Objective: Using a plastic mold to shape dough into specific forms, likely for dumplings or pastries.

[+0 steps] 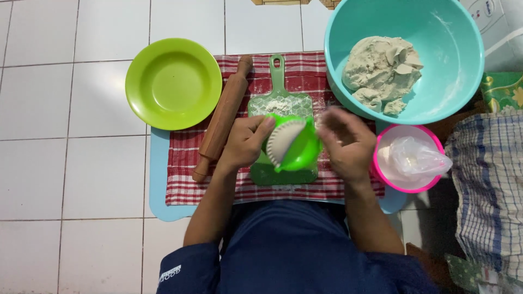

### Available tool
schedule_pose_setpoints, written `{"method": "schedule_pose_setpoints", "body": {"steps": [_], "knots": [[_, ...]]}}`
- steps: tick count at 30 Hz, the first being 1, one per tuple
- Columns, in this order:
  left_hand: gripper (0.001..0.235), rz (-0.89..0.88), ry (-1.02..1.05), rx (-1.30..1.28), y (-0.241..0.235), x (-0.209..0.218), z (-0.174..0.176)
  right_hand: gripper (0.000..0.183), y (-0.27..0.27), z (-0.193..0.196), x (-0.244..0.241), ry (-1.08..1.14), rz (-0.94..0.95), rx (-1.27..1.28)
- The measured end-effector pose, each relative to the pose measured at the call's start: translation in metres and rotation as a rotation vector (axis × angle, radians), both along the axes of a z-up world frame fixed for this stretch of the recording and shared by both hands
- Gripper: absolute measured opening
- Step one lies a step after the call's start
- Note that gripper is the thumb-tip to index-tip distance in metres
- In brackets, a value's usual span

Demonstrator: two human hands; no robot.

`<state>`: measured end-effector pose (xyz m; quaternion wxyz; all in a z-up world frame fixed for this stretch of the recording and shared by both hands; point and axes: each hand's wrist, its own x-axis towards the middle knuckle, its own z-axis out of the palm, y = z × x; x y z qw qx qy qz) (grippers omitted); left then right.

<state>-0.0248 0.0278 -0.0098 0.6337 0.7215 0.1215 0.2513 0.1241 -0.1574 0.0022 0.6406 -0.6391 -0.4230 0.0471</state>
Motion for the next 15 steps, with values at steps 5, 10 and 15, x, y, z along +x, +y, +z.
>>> {"method": "schedule_pose_setpoints", "body": {"steps": [5, 10, 15], "knots": [[0.043, 0.060, 0.016, 0.279, -0.004, 0.007, 0.013, 0.027, 0.008, 0.010, -0.026, 0.022, -0.125, -0.024], [0.039, 0.048, -0.003, 0.541, -0.012, 0.016, 0.049, 0.045, 0.018, -0.004, -0.019, 0.451, 0.197, -0.083], [0.039, -0.045, 0.042, 0.603, -0.003, 0.024, 0.054, 0.034, 0.022, -0.031, -0.006, 0.871, 0.277, 0.040]]}}
